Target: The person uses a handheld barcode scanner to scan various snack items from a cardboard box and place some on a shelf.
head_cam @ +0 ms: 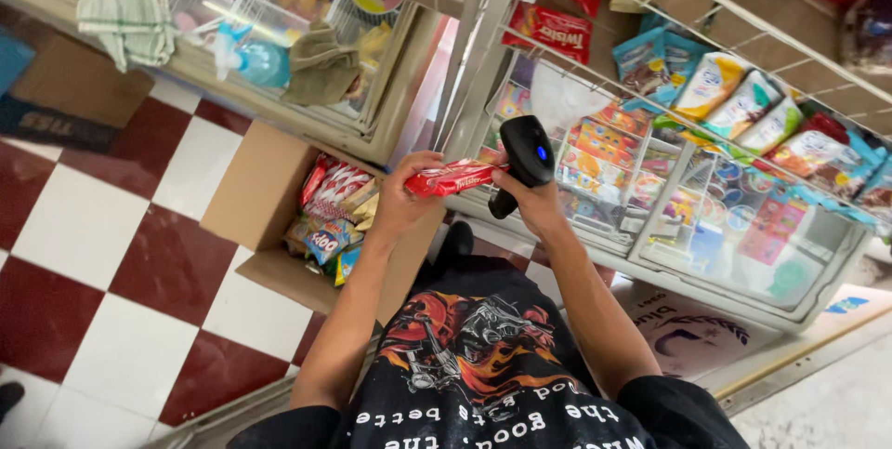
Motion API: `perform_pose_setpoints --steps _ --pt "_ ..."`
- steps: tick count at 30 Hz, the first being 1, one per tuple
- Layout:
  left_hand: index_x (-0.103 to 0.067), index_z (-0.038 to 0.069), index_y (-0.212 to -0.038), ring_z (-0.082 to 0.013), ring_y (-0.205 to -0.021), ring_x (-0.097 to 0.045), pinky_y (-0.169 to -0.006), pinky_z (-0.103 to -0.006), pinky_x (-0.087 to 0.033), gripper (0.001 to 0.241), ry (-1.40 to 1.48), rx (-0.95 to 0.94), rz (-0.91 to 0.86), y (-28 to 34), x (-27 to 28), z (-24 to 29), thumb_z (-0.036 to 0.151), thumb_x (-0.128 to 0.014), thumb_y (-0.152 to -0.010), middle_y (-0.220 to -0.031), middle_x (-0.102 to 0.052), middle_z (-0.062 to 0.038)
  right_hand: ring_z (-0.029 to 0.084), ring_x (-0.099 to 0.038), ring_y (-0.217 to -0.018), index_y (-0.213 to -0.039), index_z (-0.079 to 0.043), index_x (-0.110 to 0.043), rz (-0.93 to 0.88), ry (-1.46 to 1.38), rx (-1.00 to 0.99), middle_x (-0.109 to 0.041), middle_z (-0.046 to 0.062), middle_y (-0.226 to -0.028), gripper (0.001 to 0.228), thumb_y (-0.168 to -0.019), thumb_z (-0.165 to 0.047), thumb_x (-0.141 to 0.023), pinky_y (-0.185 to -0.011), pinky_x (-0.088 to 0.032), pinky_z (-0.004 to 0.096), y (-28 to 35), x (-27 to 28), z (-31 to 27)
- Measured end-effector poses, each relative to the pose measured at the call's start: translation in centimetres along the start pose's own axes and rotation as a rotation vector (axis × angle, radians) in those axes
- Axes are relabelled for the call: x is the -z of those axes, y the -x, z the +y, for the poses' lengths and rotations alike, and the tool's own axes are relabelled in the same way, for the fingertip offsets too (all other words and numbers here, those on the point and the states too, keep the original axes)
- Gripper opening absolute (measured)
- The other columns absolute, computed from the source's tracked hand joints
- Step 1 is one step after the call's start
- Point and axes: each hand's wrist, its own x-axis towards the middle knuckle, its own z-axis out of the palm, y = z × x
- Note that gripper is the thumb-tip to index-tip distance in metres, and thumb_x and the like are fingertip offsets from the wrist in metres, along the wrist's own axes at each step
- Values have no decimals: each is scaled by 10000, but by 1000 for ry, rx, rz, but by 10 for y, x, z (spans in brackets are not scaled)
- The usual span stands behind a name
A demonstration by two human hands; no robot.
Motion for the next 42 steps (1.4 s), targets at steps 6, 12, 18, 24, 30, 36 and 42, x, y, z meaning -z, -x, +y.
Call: perform_pose_setpoints --steps 6,12,18,24,30,36,42 --pt "-606 108 -1247 -236 -1081 -619 -808 -341 -555 583 -183 83 69 -50 -37 48 76 -844 -716 -1291 -573 -94 104 -650 -930 -1081 -39 -676 279 329 275 -692 21 -1011 197 -917 -12 -781 -837 -547 285 9 36 -15" --pt "-660 126 -1304 -309 -1151 -643 -919 -394 -571 467 -584 -462 63 -85 -56 34 209 -815 -871 -1323 -611 -104 86 -648 -835 -1062 -35 -677 437 352 446 -694 6 -951 206 -889 -28 -788 -724 -550 270 -7 71 -1" --pt "-680 105 -1243 -274 -1007 -717 -785 -343 -614 324 -507 -509 -138 -125 -66 -2 136 -758 -931 -1274 -642 -88 95 -691 -866 -1062 -3 -703 546 531 658 -741 29 -966 211 -886 -71 -799 -780 -561 282 -32 86 0" --pt "-688 78 -1218 -307 -1040 -707 -819 -363 -615 317 -541 -626 -119 -164 -82 -9 100 -753 -908 -1245 -650 -100 82 -643 -727 -971 -8 -688 626 593 667 -727 40 -838 203 -881 -142 -811 -658 -532 283 -55 91 -20" --pt "-705 56 -1228 -315 -1049 -717 -880 -367 -602 284 -500 -611 48 -189 -95 -19 77 -723 -945 -1205 -707 -135 129 -639 -688 -997 -17 -649 663 661 698 -701 75 -805 305 -800 -153 -836 -639 -532 317 -74 77 -42" --pt "-713 58 -1178 -315 -1040 -720 -913 -387 -585 200 -545 -593 181 -199 -106 -20 66 -679 -982 -1144 -733 -129 345 -715 -892 -1175 -15 -627 543 774 905 -711 173 -1004 438 -769 -65 -785 -762 -558 387 -79 53 -63" --pt "-667 23 -1246 -394 -1175 -568 -1035 -454 -463 328 -751 -536 200 -208 -108 -25 13 -624 -921 -1239 -690 -167 459 -661 -974 -1261 21 -590 508 967 979 -662 263 -1136 507 -785 -31 -755 -809 -548 472 -93 47 -68"
